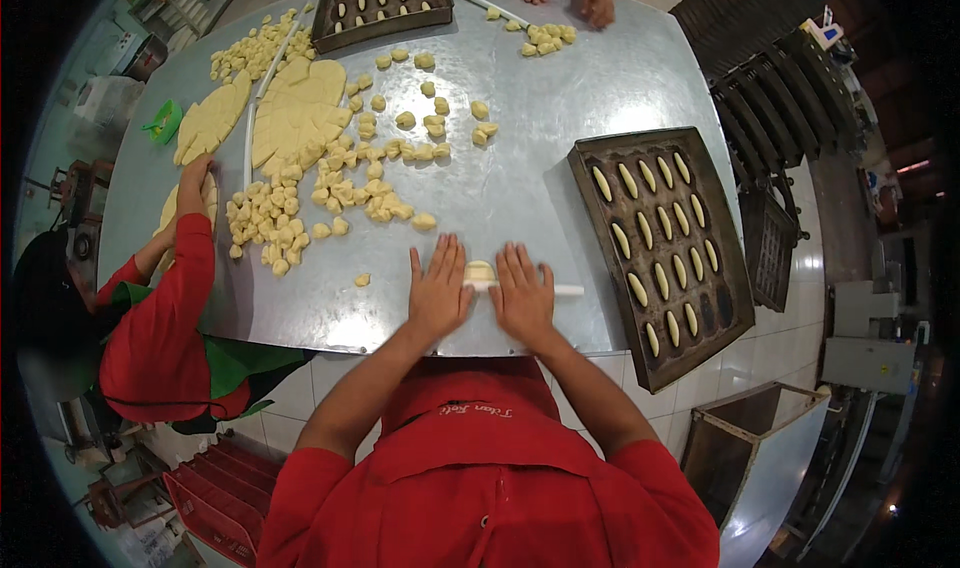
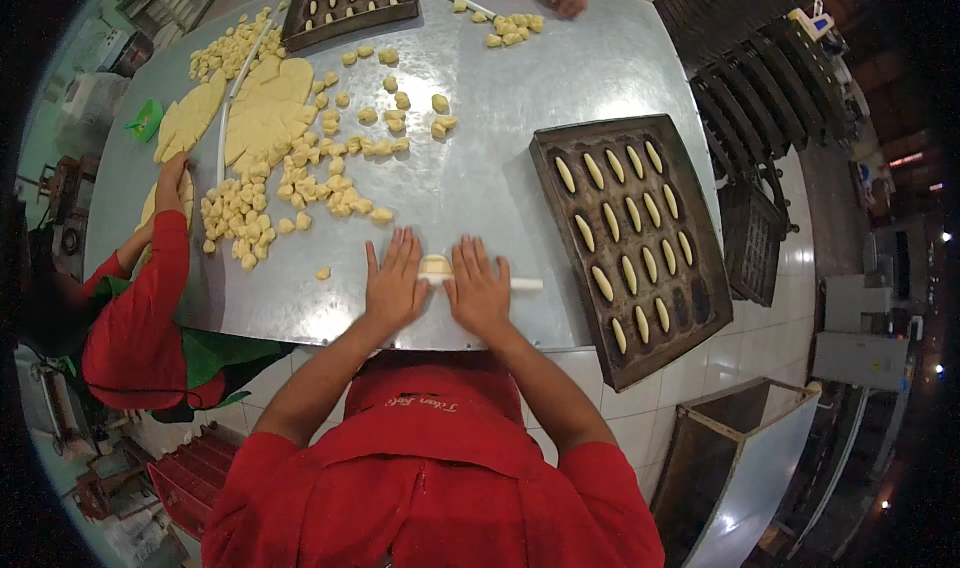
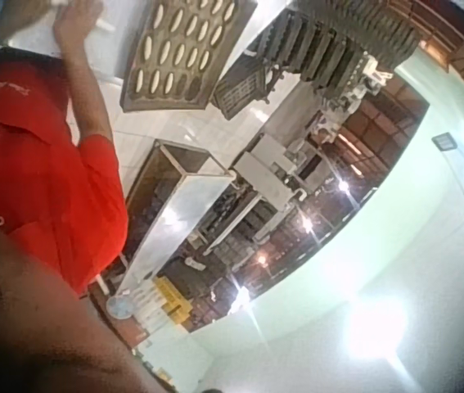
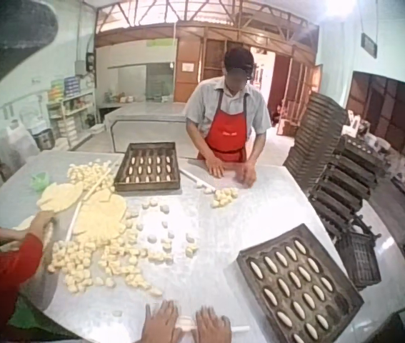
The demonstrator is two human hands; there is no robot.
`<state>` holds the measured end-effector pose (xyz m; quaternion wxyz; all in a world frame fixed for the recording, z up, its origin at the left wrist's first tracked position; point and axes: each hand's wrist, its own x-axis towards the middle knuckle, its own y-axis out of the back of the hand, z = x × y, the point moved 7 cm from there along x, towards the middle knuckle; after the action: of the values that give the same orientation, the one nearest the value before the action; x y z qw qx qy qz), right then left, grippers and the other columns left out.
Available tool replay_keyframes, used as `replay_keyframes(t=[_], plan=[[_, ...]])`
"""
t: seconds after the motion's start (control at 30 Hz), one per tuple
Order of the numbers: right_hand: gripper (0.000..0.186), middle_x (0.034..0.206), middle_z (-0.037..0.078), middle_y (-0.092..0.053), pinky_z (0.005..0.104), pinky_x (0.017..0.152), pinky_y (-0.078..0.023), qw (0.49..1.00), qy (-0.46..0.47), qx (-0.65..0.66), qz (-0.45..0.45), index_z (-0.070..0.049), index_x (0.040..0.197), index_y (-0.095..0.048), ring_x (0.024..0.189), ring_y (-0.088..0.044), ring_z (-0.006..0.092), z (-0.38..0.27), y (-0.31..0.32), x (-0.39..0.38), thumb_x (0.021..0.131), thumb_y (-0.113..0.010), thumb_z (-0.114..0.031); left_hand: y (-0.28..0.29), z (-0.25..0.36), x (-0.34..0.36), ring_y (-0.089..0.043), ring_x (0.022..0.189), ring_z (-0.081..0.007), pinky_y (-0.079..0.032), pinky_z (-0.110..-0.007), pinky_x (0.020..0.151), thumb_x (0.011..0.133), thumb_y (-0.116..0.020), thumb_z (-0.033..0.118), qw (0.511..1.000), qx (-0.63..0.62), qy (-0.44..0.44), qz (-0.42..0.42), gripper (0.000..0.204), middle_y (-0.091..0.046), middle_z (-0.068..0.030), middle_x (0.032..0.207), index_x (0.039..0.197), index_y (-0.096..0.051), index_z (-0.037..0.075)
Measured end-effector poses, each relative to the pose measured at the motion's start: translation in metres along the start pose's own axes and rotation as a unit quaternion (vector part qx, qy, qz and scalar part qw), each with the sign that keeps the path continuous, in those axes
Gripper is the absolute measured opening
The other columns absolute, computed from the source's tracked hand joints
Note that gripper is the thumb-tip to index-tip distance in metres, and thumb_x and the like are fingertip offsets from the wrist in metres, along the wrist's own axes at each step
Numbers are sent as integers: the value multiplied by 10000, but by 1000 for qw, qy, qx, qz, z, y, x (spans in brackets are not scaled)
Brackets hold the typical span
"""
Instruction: The person stacks a tray of shaped dough onto a rack, takes an empty tray, and shapes dough pieces by hand and with a roller before placing them onto the tray. The person then stacks the filled tray onto the rack and picks up another empty tray.
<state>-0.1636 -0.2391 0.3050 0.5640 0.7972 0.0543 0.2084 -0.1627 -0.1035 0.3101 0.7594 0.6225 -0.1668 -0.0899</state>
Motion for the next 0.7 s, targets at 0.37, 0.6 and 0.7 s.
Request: replay_keyframes(t=[0.37,0.6,0.7], plan=[[433,1384,215,-490,487,1016,-395,998,-55,3,-15,27,1251,-523,1325,-435,344,23,-6,12,840,-555,-106,8,17,-7,-112,1454,-425,-35,-653,1116,797,-581,197,995,-87,38,43,805,-178,-292,1538,1461,-220,-81],[485,1323,242,-494,472,1083,-340,986,68,152,22,50,1301,-463,1284,-439,390,-28,1,-32,858,-565,-119,-2,32,-44,-184,1455,-359,-116,-516,1168,868,-521,173,992,-114,-32,-31,667,-222,-250,1541,1442,-286,-73],[469,1237,245,-526,461,1026,-393,973,10,231,24,60,1256,-481,1182,-495,403,-21,7,-25,840,-596,-124,-2,31,-66,-226,1440,-371,-113,-526,1167,843,-508,112,988,-133,-67,-43,635,-280,-248,1518,1429,-330,-56]])
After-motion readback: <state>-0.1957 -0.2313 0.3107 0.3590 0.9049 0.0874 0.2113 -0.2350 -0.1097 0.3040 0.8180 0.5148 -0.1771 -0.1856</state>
